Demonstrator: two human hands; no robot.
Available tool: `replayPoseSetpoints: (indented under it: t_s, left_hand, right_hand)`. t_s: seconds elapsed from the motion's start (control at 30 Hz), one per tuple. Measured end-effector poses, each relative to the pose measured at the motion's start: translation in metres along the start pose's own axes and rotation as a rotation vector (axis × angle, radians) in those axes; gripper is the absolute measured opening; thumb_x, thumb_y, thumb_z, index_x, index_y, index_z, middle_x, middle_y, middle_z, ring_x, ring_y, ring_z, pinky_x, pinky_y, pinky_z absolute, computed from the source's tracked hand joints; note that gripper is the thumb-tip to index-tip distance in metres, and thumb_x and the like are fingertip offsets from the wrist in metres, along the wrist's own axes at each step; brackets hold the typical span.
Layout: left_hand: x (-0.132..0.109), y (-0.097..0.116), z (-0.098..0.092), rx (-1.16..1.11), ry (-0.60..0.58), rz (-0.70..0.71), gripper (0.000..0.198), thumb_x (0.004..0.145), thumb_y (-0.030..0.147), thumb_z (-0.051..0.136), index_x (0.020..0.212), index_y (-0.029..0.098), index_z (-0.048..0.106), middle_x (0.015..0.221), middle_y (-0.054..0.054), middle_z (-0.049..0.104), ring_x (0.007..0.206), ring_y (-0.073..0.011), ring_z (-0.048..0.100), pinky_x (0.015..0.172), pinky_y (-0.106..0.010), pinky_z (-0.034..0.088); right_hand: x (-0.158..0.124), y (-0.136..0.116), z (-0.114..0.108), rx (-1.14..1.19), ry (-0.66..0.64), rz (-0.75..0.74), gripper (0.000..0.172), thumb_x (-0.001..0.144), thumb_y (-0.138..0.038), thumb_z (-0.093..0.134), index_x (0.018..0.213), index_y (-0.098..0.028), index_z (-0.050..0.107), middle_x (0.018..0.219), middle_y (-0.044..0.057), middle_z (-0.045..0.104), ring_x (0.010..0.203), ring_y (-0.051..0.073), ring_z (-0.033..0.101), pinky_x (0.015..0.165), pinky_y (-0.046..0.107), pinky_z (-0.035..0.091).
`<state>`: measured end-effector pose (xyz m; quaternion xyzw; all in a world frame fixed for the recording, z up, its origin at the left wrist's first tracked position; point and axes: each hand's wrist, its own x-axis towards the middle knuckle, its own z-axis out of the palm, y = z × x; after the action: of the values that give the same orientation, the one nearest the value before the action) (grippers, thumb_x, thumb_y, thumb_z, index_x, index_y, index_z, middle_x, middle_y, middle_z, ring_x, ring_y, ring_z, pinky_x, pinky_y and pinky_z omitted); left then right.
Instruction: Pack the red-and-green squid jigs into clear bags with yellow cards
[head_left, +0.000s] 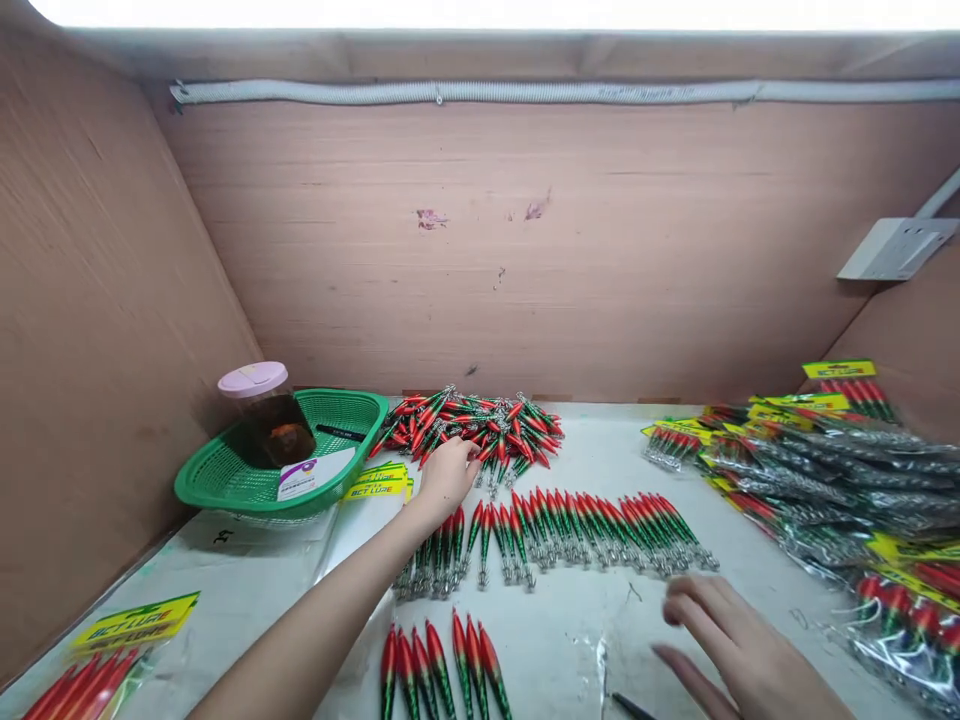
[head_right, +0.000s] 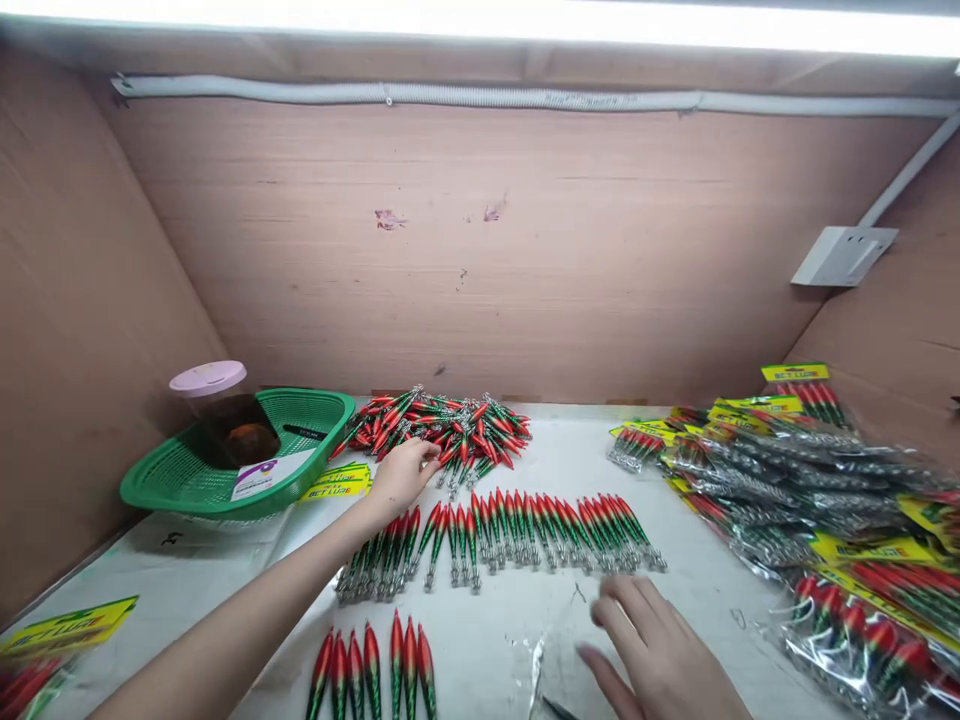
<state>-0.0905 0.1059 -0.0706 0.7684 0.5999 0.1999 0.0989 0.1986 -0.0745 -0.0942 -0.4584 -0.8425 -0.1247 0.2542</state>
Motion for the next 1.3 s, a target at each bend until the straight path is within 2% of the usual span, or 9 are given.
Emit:
replayPoseSetpoints:
  t_s: [0.1,0.23,0.33,0.43,0.63,0.8,1.0,1.17,1.3]
  left_hand:
    - [0.017,0.009,0.012,0.049,0.029,-0.048,0.026,0.089,0.034,0.056,0.107,0.016,0.060,0.107,-0.007,0.063,0.092,-0.0186,0.062,0.080,-0.040,0.052]
    - [0.027,0.016,0.013,0.082,0.126,-0.031,0.022,0.090,0.026,0.054,0.108,0.015,0.057,0.105,-0.006,0.061,0.089,-0.0175,0.061,0.077,-0.036,0.052]
    - [0.038,0.013,0.002,0.130,0.213,-0.009,0.022,0.086,0.014,0.052,0.108,0.015,0.057,0.111,-0.011,0.057,0.101,-0.0217,0.057,0.082,-0.035,0.048]
    - [0.053,0.004,-0.012,0.177,0.219,0.020,0.016,0.086,0.017,0.054,0.101,0.014,0.060,0.113,-0.012,0.056,0.107,-0.0248,0.054,0.087,-0.040,0.047]
    - [0.069,-0.011,-0.026,0.141,0.131,0.122,0.027,0.088,0.032,0.057,0.110,0.016,0.059,0.118,-0.008,0.059,0.105,-0.0224,0.057,0.089,-0.045,0.048]
    - [0.073,-0.019,-0.033,-0.044,0.140,0.087,0.029,0.089,0.032,0.056,0.112,0.016,0.059,0.118,-0.009,0.059,0.104,-0.0222,0.058,0.089,-0.045,0.049]
    - [0.085,-0.024,-0.034,-0.424,0.229,-0.118,0.029,0.089,0.034,0.055,0.113,0.016,0.058,0.113,-0.008,0.061,0.096,-0.0198,0.061,0.082,-0.041,0.052]
    - [0.089,-0.013,-0.032,-0.776,0.229,-0.215,0.030,0.089,0.033,0.057,0.113,0.015,0.057,0.113,-0.008,0.061,0.095,-0.0200,0.061,0.081,-0.041,0.053]
    - [0.069,-0.001,-0.037,-1.091,0.161,-0.235,0.022,0.087,0.029,0.059,0.103,0.013,0.060,0.100,-0.006,0.064,0.083,-0.0156,0.063,0.072,-0.033,0.054]
  right_hand:
    - [0.076,0.024,0.015,-0.027,-0.072,0.068,0.020,0.093,-0.028,0.044,0.078,-0.021,0.055,0.081,0.007,0.061,0.072,0.018,0.060,0.062,0.029,0.051]
    - [0.166,0.060,0.059,-0.102,-0.089,0.107,0.012,0.092,-0.023,0.051,0.090,-0.017,0.060,0.090,0.005,0.063,0.085,0.016,0.061,0.072,0.031,0.052]
    - [0.214,0.071,0.082,-0.151,-0.125,0.070,0.020,0.093,-0.030,0.054,0.107,-0.018,0.060,0.108,0.005,0.062,0.092,0.016,0.061,0.079,0.035,0.053]
    - [0.241,0.069,0.093,-0.188,-0.173,-0.008,0.023,0.093,-0.032,0.053,0.112,-0.020,0.059,0.117,0.007,0.059,0.098,0.017,0.060,0.083,0.038,0.052]
    - [0.257,0.068,0.096,-0.188,-0.254,-0.062,0.025,0.092,-0.032,0.054,0.114,-0.019,0.058,0.120,0.007,0.058,0.102,0.019,0.059,0.088,0.041,0.050]
    - [0.252,0.091,0.090,-0.109,-0.261,0.144,0.028,0.092,-0.033,0.054,0.117,-0.020,0.057,0.123,0.008,0.056,0.104,0.020,0.058,0.089,0.042,0.049]
    - [0.228,0.117,0.104,0.115,-0.360,0.460,0.030,0.092,-0.034,0.055,0.116,-0.018,0.057,0.116,0.007,0.059,0.096,0.018,0.061,0.081,0.039,0.053]
    - [0.226,0.116,0.127,0.328,-0.388,0.570,0.031,0.091,-0.035,0.056,0.116,-0.017,0.057,0.116,0.006,0.059,0.097,0.020,0.061,0.081,0.039,0.053]
    - [0.232,0.116,0.135,0.470,-0.356,0.609,0.033,0.090,-0.035,0.057,0.117,-0.016,0.057,0.118,0.006,0.059,0.098,0.021,0.061,0.081,0.039,0.053]
